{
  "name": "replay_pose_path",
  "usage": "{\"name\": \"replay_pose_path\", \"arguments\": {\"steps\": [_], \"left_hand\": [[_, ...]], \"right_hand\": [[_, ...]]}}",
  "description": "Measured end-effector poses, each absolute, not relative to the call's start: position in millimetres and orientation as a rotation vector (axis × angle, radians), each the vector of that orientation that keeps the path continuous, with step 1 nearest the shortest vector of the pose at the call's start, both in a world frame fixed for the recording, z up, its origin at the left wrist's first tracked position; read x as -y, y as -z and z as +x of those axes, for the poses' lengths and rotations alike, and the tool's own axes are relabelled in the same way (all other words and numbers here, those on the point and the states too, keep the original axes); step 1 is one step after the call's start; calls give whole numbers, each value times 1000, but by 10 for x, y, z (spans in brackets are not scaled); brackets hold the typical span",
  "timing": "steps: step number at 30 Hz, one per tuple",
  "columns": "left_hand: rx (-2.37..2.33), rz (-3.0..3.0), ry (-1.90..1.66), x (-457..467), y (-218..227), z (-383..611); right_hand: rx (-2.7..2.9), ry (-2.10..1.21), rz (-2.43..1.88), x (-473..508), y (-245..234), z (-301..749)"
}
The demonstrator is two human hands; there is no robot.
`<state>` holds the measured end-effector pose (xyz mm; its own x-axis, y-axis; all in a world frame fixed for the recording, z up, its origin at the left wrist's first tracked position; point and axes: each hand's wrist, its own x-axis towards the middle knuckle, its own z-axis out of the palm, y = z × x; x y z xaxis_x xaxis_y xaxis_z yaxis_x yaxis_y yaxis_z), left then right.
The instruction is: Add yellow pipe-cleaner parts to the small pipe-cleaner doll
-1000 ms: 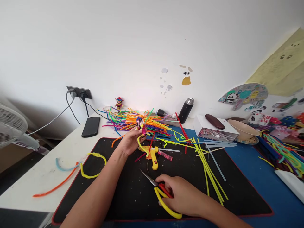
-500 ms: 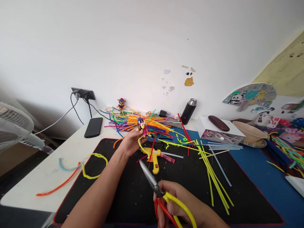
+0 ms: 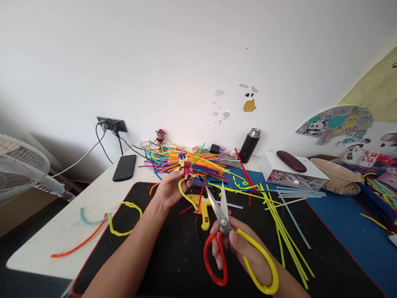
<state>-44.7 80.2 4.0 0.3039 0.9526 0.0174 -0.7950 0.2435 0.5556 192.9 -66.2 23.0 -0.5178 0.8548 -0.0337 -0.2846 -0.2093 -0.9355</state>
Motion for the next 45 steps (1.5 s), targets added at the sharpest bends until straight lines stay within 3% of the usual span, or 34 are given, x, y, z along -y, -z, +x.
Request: {"name": "replay_pose_path", "arguments": {"steps": [14, 45], "left_hand": [[-226, 431, -1302, -671, -168, -430], [-208, 373, -1253, -655, -66, -436]], "right_hand": [[1043, -2022, -406, 387, -172, 1454], [813, -2242, -396, 76, -173, 1139]]}}
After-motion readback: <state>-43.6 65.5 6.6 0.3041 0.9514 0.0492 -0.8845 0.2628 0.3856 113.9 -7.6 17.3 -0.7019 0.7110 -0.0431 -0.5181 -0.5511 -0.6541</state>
